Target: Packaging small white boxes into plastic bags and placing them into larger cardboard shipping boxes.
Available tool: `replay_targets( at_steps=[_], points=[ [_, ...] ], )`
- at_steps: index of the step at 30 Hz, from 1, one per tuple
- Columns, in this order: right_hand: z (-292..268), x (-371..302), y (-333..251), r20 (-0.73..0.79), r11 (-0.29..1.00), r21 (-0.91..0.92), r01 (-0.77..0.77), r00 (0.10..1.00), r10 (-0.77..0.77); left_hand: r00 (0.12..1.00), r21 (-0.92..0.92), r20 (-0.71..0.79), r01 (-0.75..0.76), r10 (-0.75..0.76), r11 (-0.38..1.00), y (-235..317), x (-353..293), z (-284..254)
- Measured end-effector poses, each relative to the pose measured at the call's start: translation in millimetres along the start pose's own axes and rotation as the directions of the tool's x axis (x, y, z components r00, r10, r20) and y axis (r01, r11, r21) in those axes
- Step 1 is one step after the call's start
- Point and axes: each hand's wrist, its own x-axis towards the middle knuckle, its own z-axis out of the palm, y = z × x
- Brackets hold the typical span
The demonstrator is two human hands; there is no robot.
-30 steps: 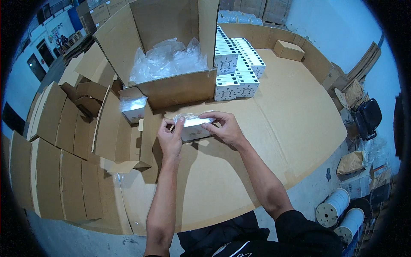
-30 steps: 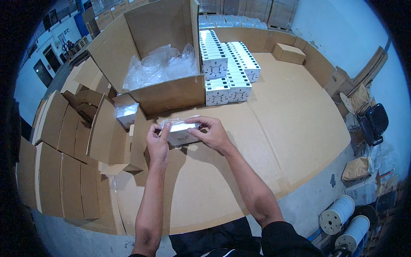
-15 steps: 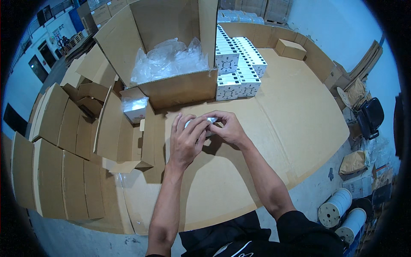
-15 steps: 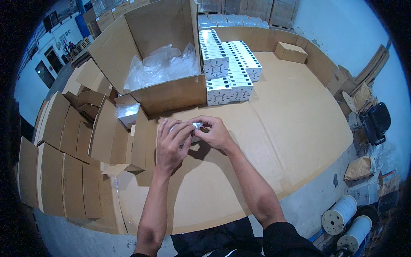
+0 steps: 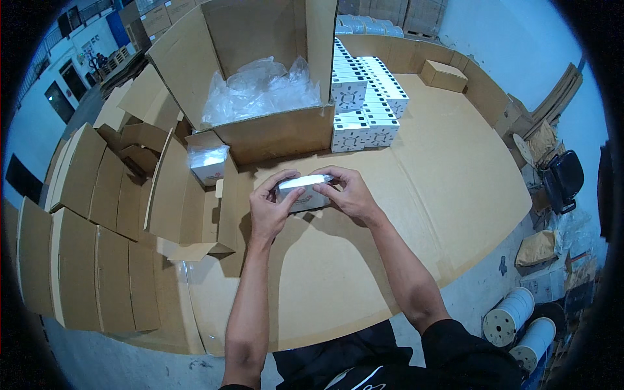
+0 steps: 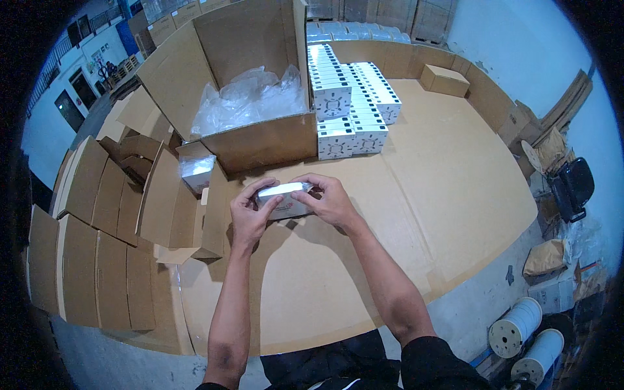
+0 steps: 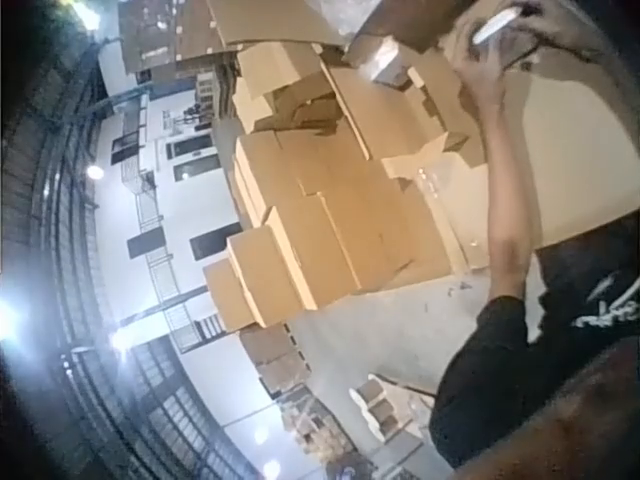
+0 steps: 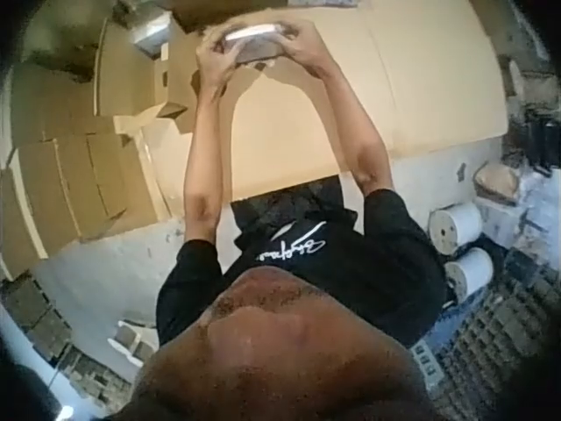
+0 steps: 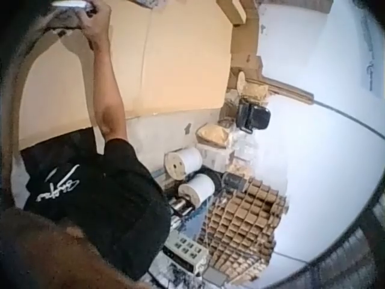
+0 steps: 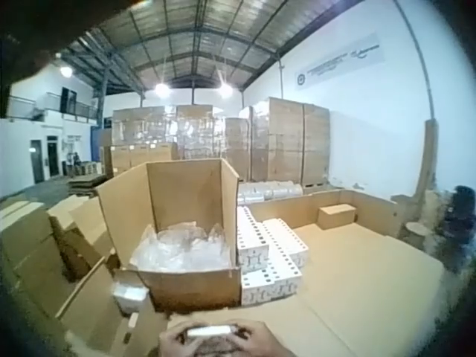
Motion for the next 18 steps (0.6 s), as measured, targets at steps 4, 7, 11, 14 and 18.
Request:
replay_targets(
  at_steps=[4, 7, 11, 14, 18],
  points=[
    [-1.4, 6.0, 5.2, -0.017, 0.938, -0.186, 0.292, 0.954, -0.300, 0.994, -0.139, -0.007, 0.103, -0.105, 0.985, -3.5, 1.1, 0.7],
    [-6.9, 3.6, -5.8, 0.042, 0.898, -0.362, 0.251, 0.966, -0.253, 0.986, -0.138, 0.003, 0.166, -0.167, 0.976, -4.8, 1.9, 1.1],
    [-3.4, 2.5, -16.6, 0.094, 0.822, -0.486, 0.296, 0.953, -0.287, 0.981, -0.123, 0.015, 0.192, -0.192, 0.974, -7.0, -0.1, 1.5],
    [0.9, 5.2, -25.8, 0.136, 0.815, -0.509, 0.277, 0.961, -0.242, 0.985, -0.113, 0.040, 0.171, -0.167, 0.979, -14.8, -3.3, -4.5],
    [8.1, 10.1, -25.6, 0.130, 0.798, -0.530, 0.288, 0.957, -0.260, 0.981, -0.055, -0.022, 0.191, -0.193, 0.980, -24.6, -19.7, -6.5]
  ],
)
